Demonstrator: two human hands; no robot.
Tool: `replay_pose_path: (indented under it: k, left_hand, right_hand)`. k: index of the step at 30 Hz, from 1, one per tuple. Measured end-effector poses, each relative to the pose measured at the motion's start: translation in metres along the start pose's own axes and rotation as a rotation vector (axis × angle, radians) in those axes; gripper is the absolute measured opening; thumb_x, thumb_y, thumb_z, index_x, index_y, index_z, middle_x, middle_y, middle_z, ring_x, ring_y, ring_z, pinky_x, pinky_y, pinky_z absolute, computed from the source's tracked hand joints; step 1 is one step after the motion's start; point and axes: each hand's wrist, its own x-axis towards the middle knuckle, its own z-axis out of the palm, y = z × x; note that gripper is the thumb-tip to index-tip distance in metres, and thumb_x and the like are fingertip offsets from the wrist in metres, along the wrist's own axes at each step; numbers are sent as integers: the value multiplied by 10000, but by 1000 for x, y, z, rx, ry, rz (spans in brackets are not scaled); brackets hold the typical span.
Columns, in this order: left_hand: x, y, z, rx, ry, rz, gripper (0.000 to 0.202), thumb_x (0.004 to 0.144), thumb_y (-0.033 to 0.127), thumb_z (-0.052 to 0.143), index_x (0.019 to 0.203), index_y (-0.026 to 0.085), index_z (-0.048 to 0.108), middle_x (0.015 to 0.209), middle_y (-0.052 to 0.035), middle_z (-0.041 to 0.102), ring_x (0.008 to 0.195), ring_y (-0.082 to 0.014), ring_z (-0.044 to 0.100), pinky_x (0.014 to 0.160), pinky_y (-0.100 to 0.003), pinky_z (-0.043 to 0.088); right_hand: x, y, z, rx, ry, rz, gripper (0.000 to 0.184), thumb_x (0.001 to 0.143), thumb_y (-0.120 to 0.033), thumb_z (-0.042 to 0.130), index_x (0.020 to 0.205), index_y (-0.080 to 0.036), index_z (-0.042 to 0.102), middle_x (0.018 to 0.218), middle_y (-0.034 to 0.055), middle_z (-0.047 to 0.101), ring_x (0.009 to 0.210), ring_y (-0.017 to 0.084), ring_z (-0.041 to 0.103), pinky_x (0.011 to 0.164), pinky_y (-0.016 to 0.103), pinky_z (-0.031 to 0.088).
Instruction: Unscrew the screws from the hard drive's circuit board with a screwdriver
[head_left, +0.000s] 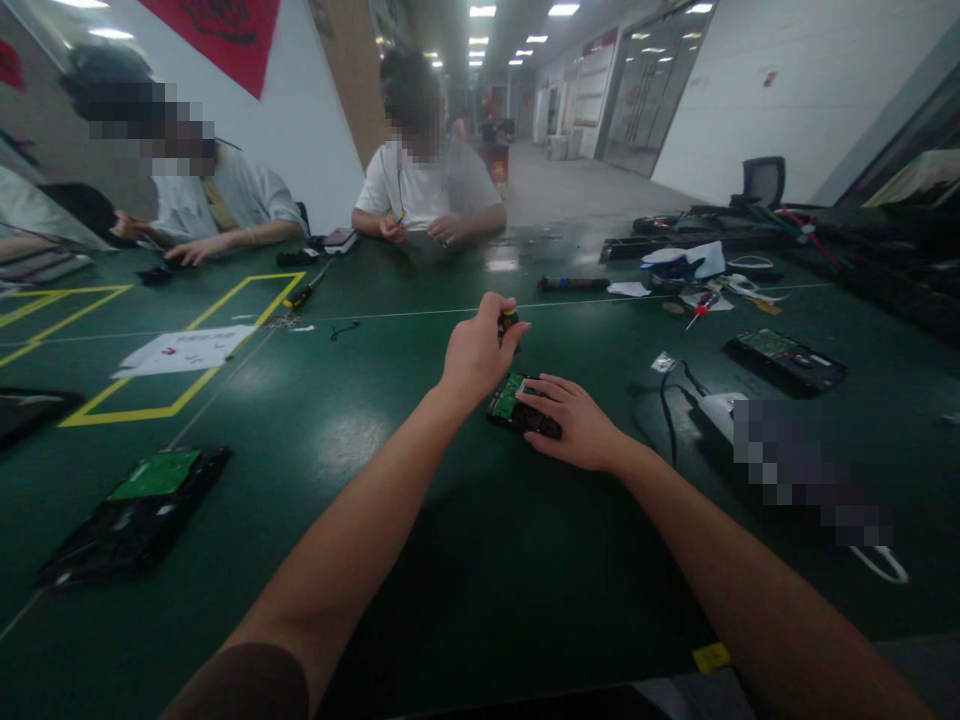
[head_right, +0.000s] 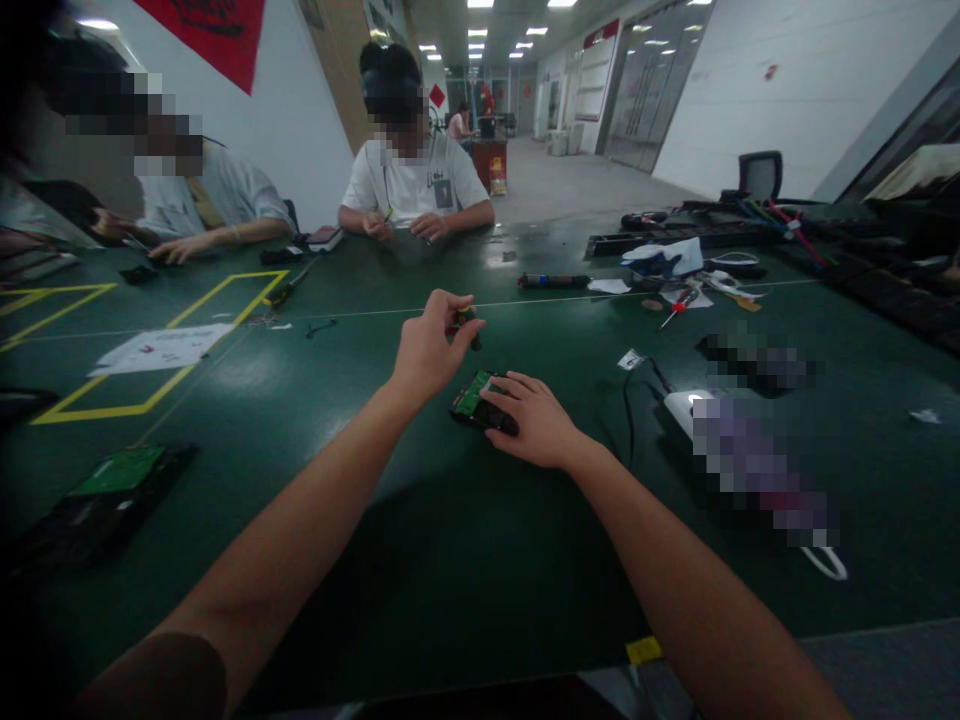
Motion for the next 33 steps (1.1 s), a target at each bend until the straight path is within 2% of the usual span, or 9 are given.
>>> replay_pose_path:
  k: [5, 9, 13, 17, 20, 22, 27, 30, 33]
  left_hand:
    - [0, -1, 3, -79, -16, -36, 254, 933, 303, 686, 1142, 240, 556, 1056, -74, 756, 978, -214, 739, 860, -343, 573]
    - [0, 1, 2, -115, -51, -9, 209, 950, 303, 654, 1136, 245, 579, 987, -60, 760, 930, -205, 739, 862, -352, 583]
    - [0, 3, 1, -170, -70, 15, 170, 967, 265, 604, 1130, 249, 649, 1041, -61, 751, 958, -194, 723, 856, -337, 598]
    - [1, 2, 8, -447, -138, -91, 252, 990, 212, 516, 1203, 228, 650, 1154, -81, 713, 924, -162, 707, 725, -287, 630]
    - [3, 1, 13, -657, -156, -171, 249, 991, 196, 513, 1204, 206, 641, 1168, -83, 698, 1028, -157, 684, 822, -304, 644]
    - [4, 2, 14, -718, -155, -214, 217, 978, 233, 569, 1174, 193, 653, 1110, -76, 702, 1002, -149, 678, 852, -317, 644]
    - [5, 4, 8, -675, -121, -269, 173, 928, 300, 651, 1043, 192, 721, 981, -52, 696, 839, -123, 652, 733, -263, 637]
    - [6, 5, 3, -625, -101, -283, 177, 905, 285, 657, 1034, 216, 756, 991, -54, 709, 830, -131, 650, 620, -215, 591]
    - [6, 6, -2, -648, -146, -304, 194, 912, 258, 608, 1030, 241, 761, 1024, -54, 728, 866, -151, 667, 568, -210, 563]
  right_hand:
    - [0, 1, 1, -7, 8, -4, 625, 895, -459, 688, 1470, -243, 574, 1551, 121, 525, 1471, 390, 414, 1193, 631, 332]
    - [0, 1, 2, -5, 11, -4, 624, 898, -464, 681, 1473, -249, 567, 1554, 114, 523, 1473, 385, 413, 1195, 632, 328]
    - [-1, 1, 2, -2, 18, 0, 620, 892, -458, 688, 1468, -258, 574, 1546, 113, 531, 1473, 385, 414, 1197, 630, 326]
    - [-1, 1, 3, 2, 16, 4, 622, 887, -452, 693, 1469, -270, 574, 1549, 114, 527, 1475, 391, 407, 1190, 648, 322]
    - [-1, 1, 2, 4, 14, 6, 627, 885, -456, 694, 1473, -279, 568, 1549, 108, 528, 1473, 388, 412, 1190, 650, 322]
    - [-1, 0, 1, -1, 11, 7, 627, 887, -459, 692, 1473, -273, 569, 1547, 105, 531, 1472, 382, 415, 1197, 637, 323]
    - [-1, -1, -1, -2, 8, 7, 624, 902, -471, 678, 1474, -249, 568, 1554, 113, 523, 1480, 380, 404, 1200, 627, 325]
    - [-1, -1, -1, 0, 12, 2, 623, 895, -462, 692, 1469, -250, 576, 1550, 117, 526, 1479, 378, 406, 1203, 616, 325]
    - [-1, 0, 1, 2, 24, 3, 626, 888, -450, 700, 1472, -262, 575, 1541, 113, 536, 1476, 377, 411, 1204, 613, 325]
